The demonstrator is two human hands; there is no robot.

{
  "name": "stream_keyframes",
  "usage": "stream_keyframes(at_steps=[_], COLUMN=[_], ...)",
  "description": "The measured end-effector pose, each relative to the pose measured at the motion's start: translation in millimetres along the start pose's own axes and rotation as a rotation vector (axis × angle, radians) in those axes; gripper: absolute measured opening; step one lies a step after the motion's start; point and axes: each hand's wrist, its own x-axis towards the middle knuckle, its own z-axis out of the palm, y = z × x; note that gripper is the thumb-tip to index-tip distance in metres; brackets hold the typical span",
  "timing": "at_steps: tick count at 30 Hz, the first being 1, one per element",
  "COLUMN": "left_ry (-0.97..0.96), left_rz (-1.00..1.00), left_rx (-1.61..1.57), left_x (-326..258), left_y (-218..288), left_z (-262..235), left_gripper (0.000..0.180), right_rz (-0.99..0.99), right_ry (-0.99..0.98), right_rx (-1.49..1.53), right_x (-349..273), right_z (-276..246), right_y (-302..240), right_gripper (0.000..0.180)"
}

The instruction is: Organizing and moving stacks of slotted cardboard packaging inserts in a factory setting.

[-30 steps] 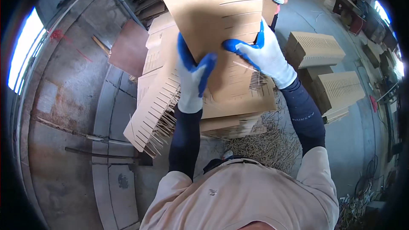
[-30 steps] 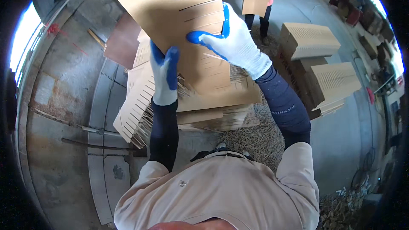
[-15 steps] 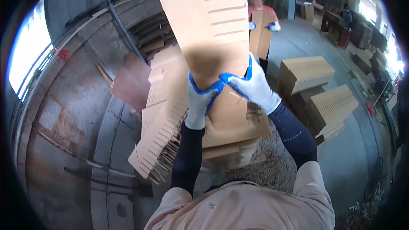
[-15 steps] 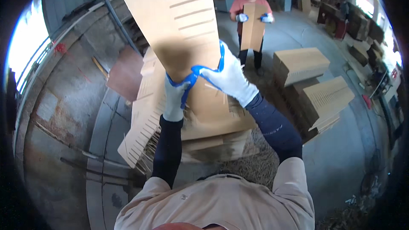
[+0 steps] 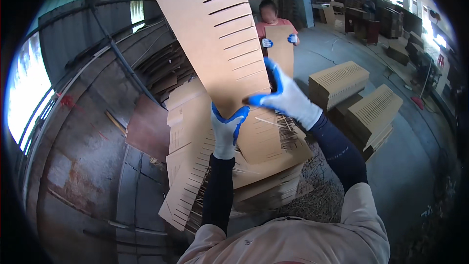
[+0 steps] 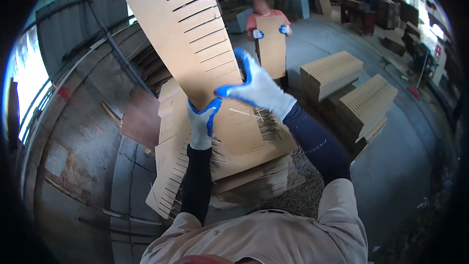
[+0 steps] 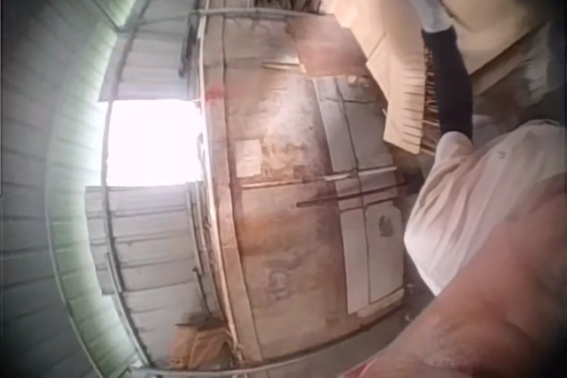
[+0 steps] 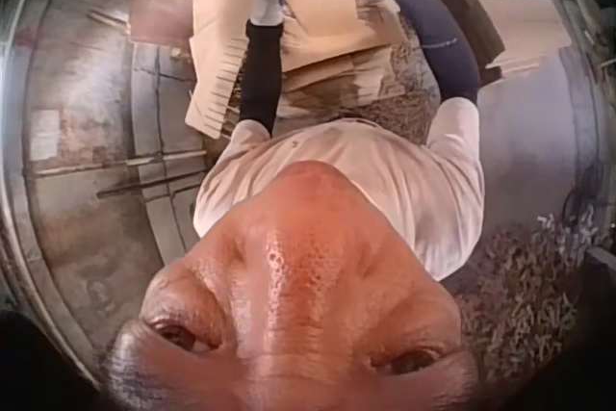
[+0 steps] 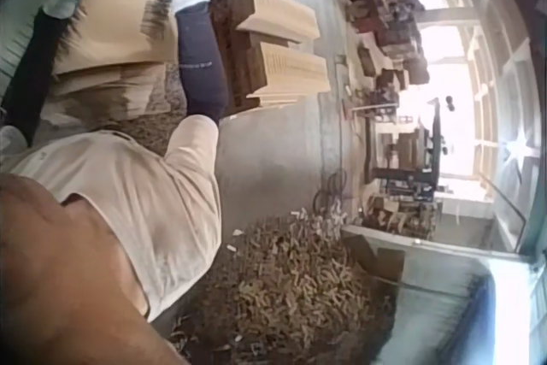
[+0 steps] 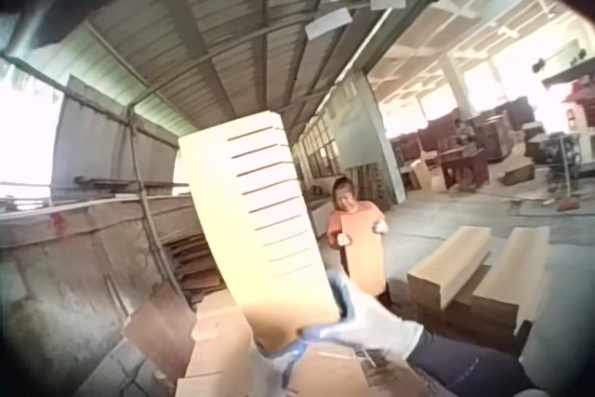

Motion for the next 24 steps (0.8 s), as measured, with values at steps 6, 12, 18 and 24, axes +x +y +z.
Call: stream_keyframes(at_steps=[6, 12, 18, 24], left_ry=[-0.041, -0.013, -0.010, -0.059], left_rz=[-0.024, -0.046, -0.137, -0.028], left_rx=[0.104, 0.061, -0.181, 0.041], left_x=[0, -7, -6, -2], left_y=[9, 3, 0, -6], left_z=[3, -1, 0, -6], left_gripper=[0.055, 0.062, 0.064, 0.061], right_rz=[-0.158, -0.242, -0.160, -0.069], right_ry=[0.237, 0.187, 0.160, -0.087], right_rx=[-0.008, -0.148, 0.019, 0.363], right_x=[55, 76, 82, 63], right_z=[-17, -13, -29, -36], right_y=[-52, -68, -43, -30], right_gripper=[0.095, 0.050, 0.039, 0.051])
